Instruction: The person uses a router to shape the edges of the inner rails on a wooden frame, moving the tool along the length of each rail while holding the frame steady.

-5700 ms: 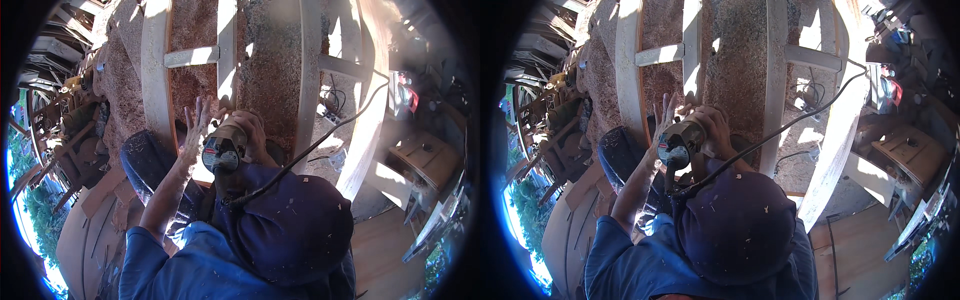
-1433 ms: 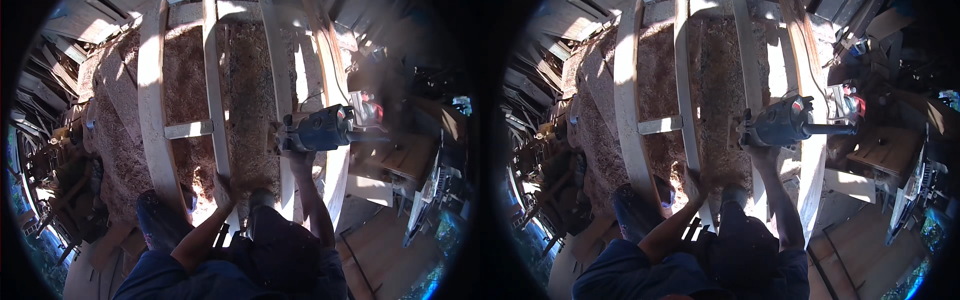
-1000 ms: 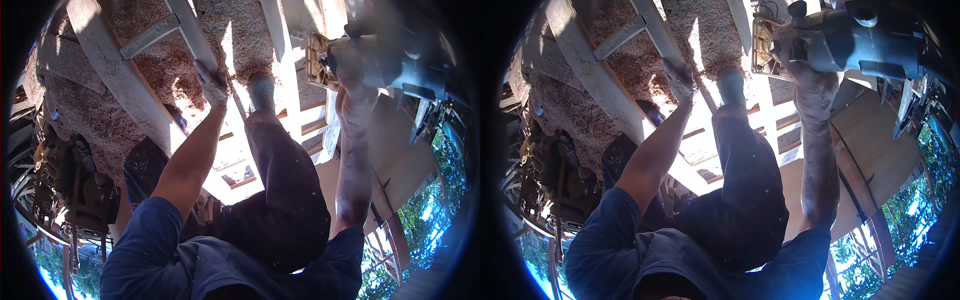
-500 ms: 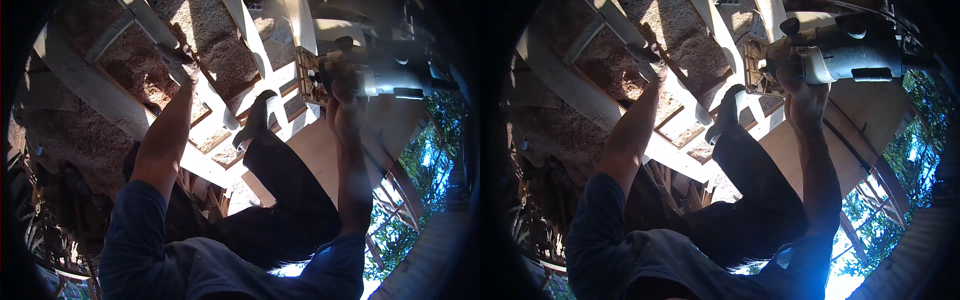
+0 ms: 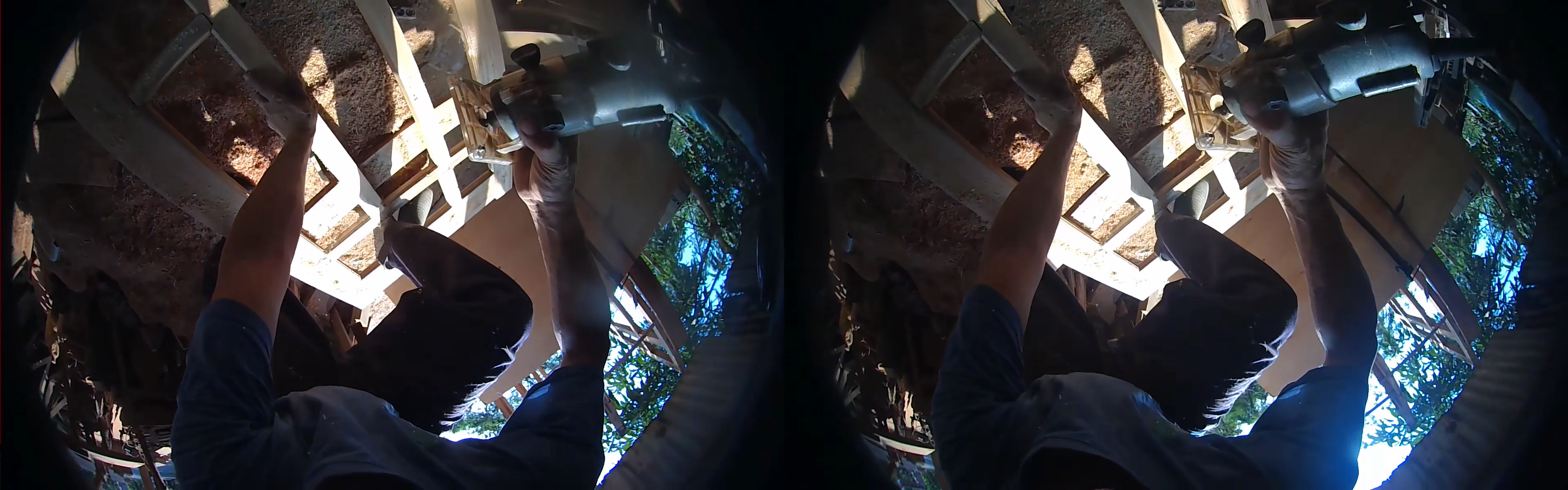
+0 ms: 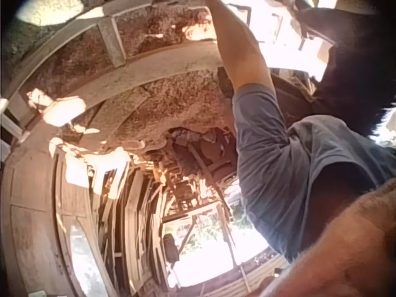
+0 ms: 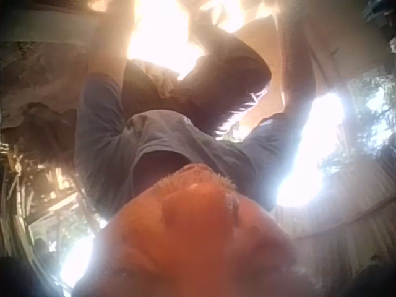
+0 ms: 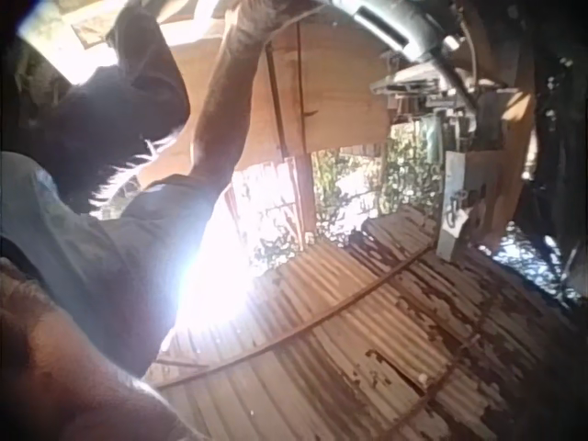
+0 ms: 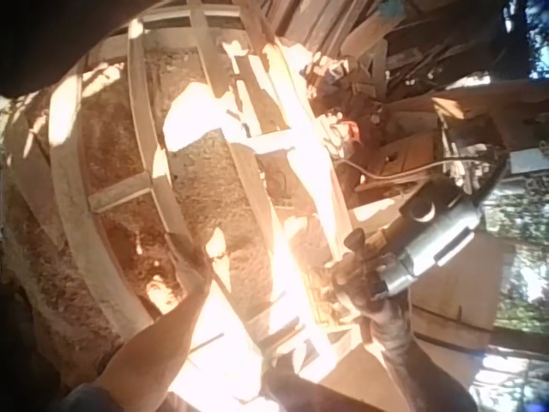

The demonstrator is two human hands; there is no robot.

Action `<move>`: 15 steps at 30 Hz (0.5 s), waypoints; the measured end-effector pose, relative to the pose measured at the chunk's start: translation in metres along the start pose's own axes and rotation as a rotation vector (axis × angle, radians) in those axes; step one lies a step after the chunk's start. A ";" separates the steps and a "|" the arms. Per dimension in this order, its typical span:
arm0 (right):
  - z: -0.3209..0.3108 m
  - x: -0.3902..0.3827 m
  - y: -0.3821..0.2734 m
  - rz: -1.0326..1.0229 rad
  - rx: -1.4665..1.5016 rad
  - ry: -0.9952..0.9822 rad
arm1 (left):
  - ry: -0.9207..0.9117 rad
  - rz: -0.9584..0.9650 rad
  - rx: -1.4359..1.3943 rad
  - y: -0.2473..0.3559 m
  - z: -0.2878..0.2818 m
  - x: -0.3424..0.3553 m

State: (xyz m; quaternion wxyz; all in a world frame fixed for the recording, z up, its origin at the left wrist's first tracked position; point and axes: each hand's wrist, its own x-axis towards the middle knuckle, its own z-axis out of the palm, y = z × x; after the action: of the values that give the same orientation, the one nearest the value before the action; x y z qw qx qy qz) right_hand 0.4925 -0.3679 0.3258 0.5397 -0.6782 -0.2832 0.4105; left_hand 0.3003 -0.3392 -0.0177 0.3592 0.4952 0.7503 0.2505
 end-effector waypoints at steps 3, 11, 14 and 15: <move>-0.004 0.005 -0.004 -0.007 -0.033 -0.051 | -0.030 -0.038 -0.034 0.003 -0.001 -0.001; 0.014 0.033 0.033 -0.057 -0.009 -0.115 | 0.142 0.332 0.206 -0.043 0.016 0.021; 0.015 0.036 0.054 -0.133 -0.187 -0.097 | -0.078 0.029 -0.084 0.014 0.002 -0.003; 0.023 0.035 0.058 -0.139 -0.207 -0.089 | -0.075 0.023 -0.052 0.015 -0.002 -0.002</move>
State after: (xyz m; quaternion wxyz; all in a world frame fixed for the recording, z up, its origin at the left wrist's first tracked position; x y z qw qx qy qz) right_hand 0.4869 -0.3422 0.2588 0.4808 -0.6902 -0.3940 0.3705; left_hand 0.3070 -0.3352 -0.0051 0.3969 0.5035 0.7238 0.2552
